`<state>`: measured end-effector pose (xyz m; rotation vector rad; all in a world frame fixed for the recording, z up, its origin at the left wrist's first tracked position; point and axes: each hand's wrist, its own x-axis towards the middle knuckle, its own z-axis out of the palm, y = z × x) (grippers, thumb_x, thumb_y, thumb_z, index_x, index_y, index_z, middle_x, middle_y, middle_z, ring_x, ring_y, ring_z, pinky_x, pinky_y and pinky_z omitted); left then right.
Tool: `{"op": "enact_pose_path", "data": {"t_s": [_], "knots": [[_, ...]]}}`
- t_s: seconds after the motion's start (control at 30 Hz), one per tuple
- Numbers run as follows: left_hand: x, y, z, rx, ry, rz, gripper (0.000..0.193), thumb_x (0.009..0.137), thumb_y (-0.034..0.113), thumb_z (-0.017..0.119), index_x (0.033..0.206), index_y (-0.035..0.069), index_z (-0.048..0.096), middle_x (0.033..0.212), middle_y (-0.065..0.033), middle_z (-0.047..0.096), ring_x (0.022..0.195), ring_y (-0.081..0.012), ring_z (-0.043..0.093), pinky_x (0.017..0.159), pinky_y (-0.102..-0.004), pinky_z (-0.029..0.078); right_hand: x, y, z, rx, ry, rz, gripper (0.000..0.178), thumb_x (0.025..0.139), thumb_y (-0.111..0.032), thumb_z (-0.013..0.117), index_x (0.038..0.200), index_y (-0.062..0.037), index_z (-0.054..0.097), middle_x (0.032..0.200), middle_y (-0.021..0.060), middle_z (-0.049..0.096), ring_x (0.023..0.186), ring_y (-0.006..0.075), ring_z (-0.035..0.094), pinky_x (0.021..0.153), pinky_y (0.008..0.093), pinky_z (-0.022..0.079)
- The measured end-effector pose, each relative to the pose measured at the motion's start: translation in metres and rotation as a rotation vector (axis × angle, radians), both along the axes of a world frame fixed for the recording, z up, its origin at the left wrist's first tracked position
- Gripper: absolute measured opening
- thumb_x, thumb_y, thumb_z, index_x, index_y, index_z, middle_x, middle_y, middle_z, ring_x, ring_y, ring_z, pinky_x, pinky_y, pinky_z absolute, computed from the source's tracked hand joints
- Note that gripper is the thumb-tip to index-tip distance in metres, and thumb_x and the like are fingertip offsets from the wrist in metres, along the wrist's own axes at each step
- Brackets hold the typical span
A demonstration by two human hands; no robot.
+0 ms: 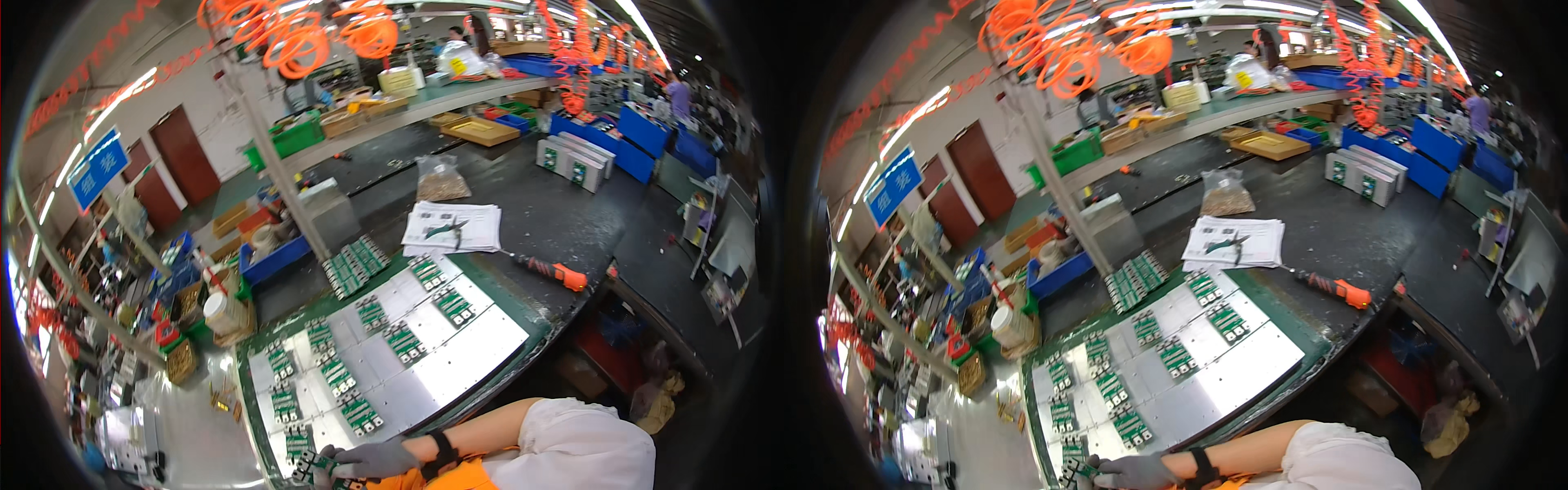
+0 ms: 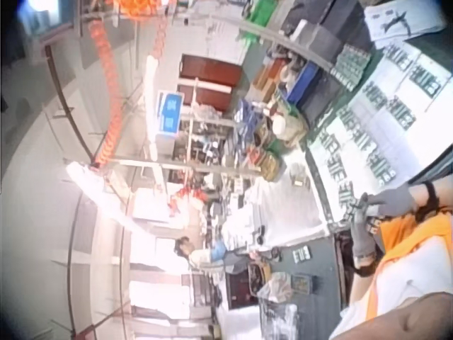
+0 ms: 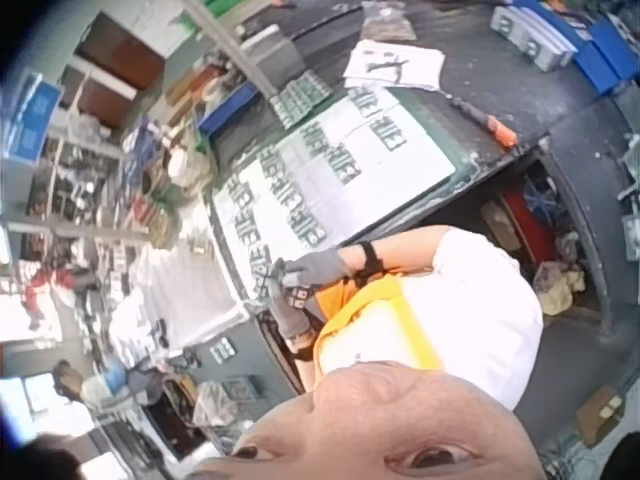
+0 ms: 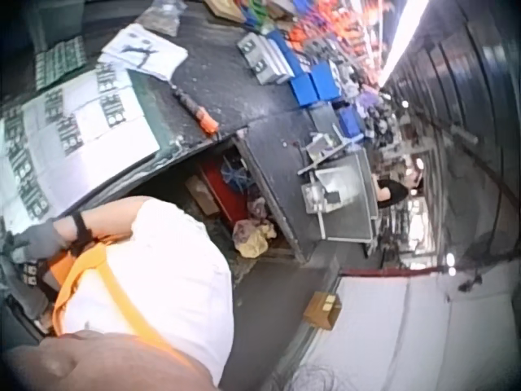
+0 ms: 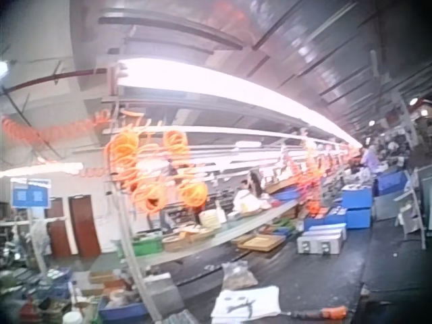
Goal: Assembling components onto printed circuit boards at a factory workstation.
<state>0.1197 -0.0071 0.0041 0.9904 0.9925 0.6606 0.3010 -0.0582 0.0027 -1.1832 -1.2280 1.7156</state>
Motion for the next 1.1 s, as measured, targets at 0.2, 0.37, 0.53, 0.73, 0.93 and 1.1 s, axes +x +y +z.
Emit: {"op": "enact_pose_path", "data": {"t_s": [0.2, 0.37, 0.53, 0.73, 0.93, 1.1], "knots": [[0.005, 0.006, 0.012, -0.244, -0.265, -0.015, 0.059, 0.088, 0.034, 0.054, 0.124, -0.013, 0.043, 0.079, -0.0195, 0.064, 0.05, -0.0145, 0.055, 0.048, -0.0208, 0.044, 0.046, 0.002, 0.039, 0.429, -0.427, -0.182, 0.029, 0.089, -0.029, 0.056, 0.105, -0.0057, 0.062, 0.096, 0.0144, 0.064, 0.092, 0.0288, 0.061, 0.081, 0.0355, 0.048], [0.013, -0.009, 0.018, -0.16, -0.521, -0.165, 0.053, 0.079, 0.017, 0.058, 0.124, -0.009, 0.047, 0.1, -0.0173, 0.065, 0.089, -0.0224, 0.065, 0.08, -0.0321, 0.052, 0.048, 0.018, 0.07, 0.633, -0.474, -0.153, 0.031, 0.083, -0.018, 0.066, 0.112, -0.007, 0.062, 0.1, 0.0109, 0.06, 0.086, 0.0216, 0.06, 0.078, 0.0304, 0.049], [0.013, -0.005, 0.02, -0.206, -0.475, -0.279, 0.052, 0.076, 0.019, 0.058, 0.123, -0.003, 0.049, 0.103, -0.0182, 0.065, 0.093, -0.0259, 0.066, 0.085, -0.0344, 0.054, 0.035, 0.033, 0.078, 0.531, -0.501, -0.029, 0.045, 0.082, -0.019, 0.068, 0.124, -0.0114, 0.056, 0.108, 0.0111, 0.058, 0.087, 0.0206, 0.06, 0.077, 0.0302, 0.05], [0.015, 0.0, 0.014, -0.18, -0.516, -0.318, 0.053, 0.079, 0.024, 0.057, 0.124, -0.003, 0.047, 0.107, -0.015, 0.062, 0.095, -0.0239, 0.064, 0.081, -0.0327, 0.054, 0.024, 0.044, 0.067, 0.708, -0.508, 0.03, 0.047, 0.076, -0.013, 0.072, 0.122, -0.0117, 0.059, 0.105, 0.012, 0.055, 0.089, 0.025, 0.059, 0.079, 0.0307, 0.049], [0.006, 0.01, 0.011, -0.142, -0.587, -0.002, 0.042, 0.088, 0.025, 0.05, 0.119, -0.003, 0.051, 0.101, -0.0104, 0.061, 0.089, -0.0162, 0.061, 0.074, -0.0263, 0.05, 0.013, 0.026, 0.057, 0.955, -0.554, -0.154, 0.035, 0.076, -0.021, 0.072, 0.109, -0.0142, 0.064, 0.108, 0.0084, 0.057, 0.105, 0.026, 0.054, 0.089, 0.0363, 0.044], [0.017, 0.002, 0.026, 0.079, -0.319, 0.034, 0.035, 0.093, 0.025, 0.044, 0.111, -0.001, 0.057, 0.096, -0.0072, 0.062, 0.082, -0.0127, 0.06, 0.066, -0.0228, 0.048, -0.005, 0.018, 0.045, 1.002, -0.678, -0.127, 0.033, 0.068, -0.028, 0.078, 0.099, -0.021, 0.069, 0.103, 0.0, 0.06, 0.094, 0.0198, 0.054, 0.088, 0.0373, 0.036]]}}
